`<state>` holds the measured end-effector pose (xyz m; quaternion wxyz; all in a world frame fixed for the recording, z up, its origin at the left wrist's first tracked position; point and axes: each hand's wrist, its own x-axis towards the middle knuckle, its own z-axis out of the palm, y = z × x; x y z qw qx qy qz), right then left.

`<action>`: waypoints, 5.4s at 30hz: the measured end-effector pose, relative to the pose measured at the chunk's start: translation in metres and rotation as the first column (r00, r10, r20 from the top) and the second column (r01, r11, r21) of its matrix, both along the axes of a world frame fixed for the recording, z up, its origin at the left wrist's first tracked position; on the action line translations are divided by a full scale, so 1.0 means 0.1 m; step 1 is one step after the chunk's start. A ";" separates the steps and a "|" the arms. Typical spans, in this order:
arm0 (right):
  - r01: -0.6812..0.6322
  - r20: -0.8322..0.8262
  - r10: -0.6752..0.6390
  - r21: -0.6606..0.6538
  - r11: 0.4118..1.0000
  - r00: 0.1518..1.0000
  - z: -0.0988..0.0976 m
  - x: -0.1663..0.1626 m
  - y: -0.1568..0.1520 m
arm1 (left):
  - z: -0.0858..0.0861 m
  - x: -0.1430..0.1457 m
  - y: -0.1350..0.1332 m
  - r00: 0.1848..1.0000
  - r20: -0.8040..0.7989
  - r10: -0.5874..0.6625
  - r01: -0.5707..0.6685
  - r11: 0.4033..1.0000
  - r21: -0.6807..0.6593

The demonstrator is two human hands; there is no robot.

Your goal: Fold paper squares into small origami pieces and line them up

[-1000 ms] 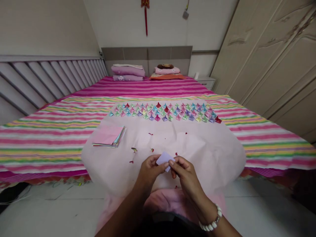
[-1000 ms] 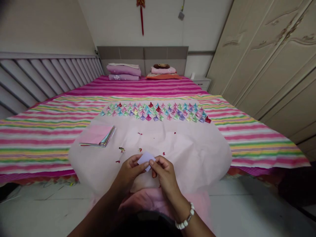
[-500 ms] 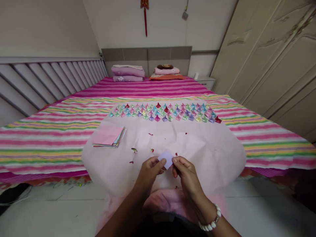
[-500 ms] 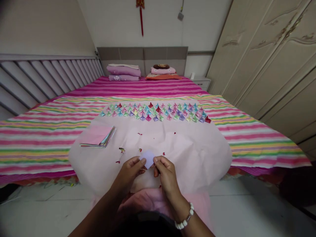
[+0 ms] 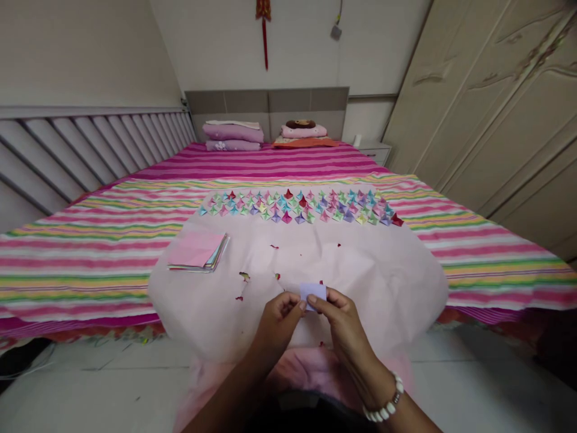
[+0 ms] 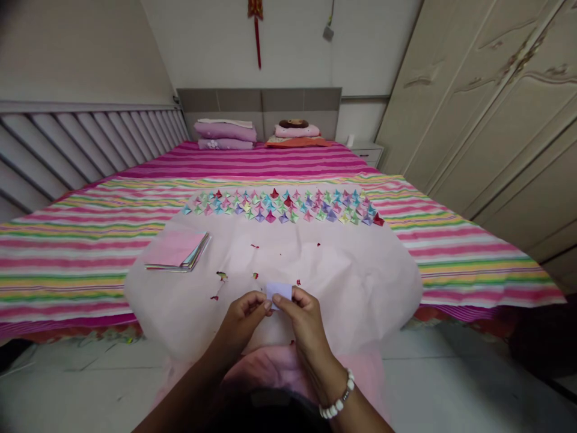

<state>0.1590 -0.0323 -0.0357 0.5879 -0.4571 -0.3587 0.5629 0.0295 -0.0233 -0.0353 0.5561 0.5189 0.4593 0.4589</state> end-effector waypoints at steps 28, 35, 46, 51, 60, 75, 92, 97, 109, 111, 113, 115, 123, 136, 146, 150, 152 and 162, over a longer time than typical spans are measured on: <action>-0.263 -0.188 0.258 0.001 0.965 0.948 0.05 0.13 0.03 | 0.05 -0.14 0.01 0.878 0.445 -0.178 0.404 0.775 -0.486; -0.160 -0.160 0.146 -0.079 0.984 0.976 0.00 0.13 0.07 | 0.18 -0.24 0.09 0.971 0.241 0.003 0.053 0.973 -0.225; -0.144 -0.099 0.140 -0.036 0.989 0.985 0.00 0.09 0.04 | 0.19 -0.17 0.06 0.999 0.002 -0.043 0.043 0.998 -0.052; -0.113 -0.113 0.109 -0.029 0.993 0.988 0.03 0.08 0.02 | 0.18 -0.18 0.06 0.997 0.055 -0.062 0.063 0.998 -0.017; -0.123 -0.156 0.115 -0.041 0.992 0.981 0.05 0.07 0.00 | 0.14 -0.20 0.06 0.989 0.060 -0.137 0.137 0.991 -0.003; -0.164 -0.034 0.164 0.005 0.986 0.986 0.00 0.06 0.02 | 0.13 -0.12 0.01 1.000 0.016 0.013 -0.014 1.000 0.025; -0.129 0.050 0.127 0.042 0.991 0.991 0.06 0.09 0.01 | 0.16 -0.18 0.06 0.997 -0.006 0.081 -0.082 0.996 -0.020; -0.040 0.040 0.038 0.037 0.999 0.998 0.05 0.08 0.02 | 0.11 -0.15 0.05 0.989 0.023 0.143 -0.141 0.987 -0.081; -0.117 0.025 0.116 0.035 0.993 0.993 0.08 0.06 -0.02 | 0.10 -0.09 0.03 0.956 0.292 0.010 0.056 0.975 -0.217; -0.140 -0.013 0.140 0.014 0.990 0.990 0.09 0.06 -0.02 | 0.12 -0.11 0.03 0.949 0.316 -0.022 0.100 0.967 -0.233; -0.155 -0.041 0.155 -0.002 0.988 0.987 0.10 0.05 -0.01 | 0.13 -0.13 0.02 0.941 0.335 -0.038 0.126 0.961 -0.247; -0.168 -0.058 0.167 -0.013 0.986 0.984 0.11 0.04 -0.01 | 0.13 -0.13 0.01 0.936 0.352 -0.031 0.128 0.957 -0.259; -0.194 -0.076 0.192 -0.030 0.980 0.979 0.10 0.05 -0.02 | 0.12 -0.09 0.01 0.929 0.369 -0.004 0.116 0.952 -0.283; -0.221 -0.112 0.215 -0.045 0.974 0.970 0.12 0.05 -0.02 | 0.07 -0.11 0.02 0.936 0.351 0.006 0.097 0.957 -0.274; -0.218 -0.107 0.212 -0.045 0.975 0.971 0.07 0.06 0.00 | 0.11 -0.13 0.01 0.930 0.369 -0.002 0.119 0.948 -0.294; -0.187 0.024 0.187 0.021 0.982 0.982 0.06 0.09 0.02 | 0.10 -0.13 0.02 0.960 0.281 0.010 0.066 0.963 -0.261; -0.188 0.076 0.184 0.045 0.981 0.980 0.07 0.11 0.02 | 0.09 -0.13 0.03 0.975 0.222 0.019 0.032 0.974 -0.224; -0.114 0.114 0.105 0.074 0.991 0.988 0.01 0.05 0.09 | 0.08 -0.07 0.01 0.998 -0.013 0.062 -0.061 0.998 0.015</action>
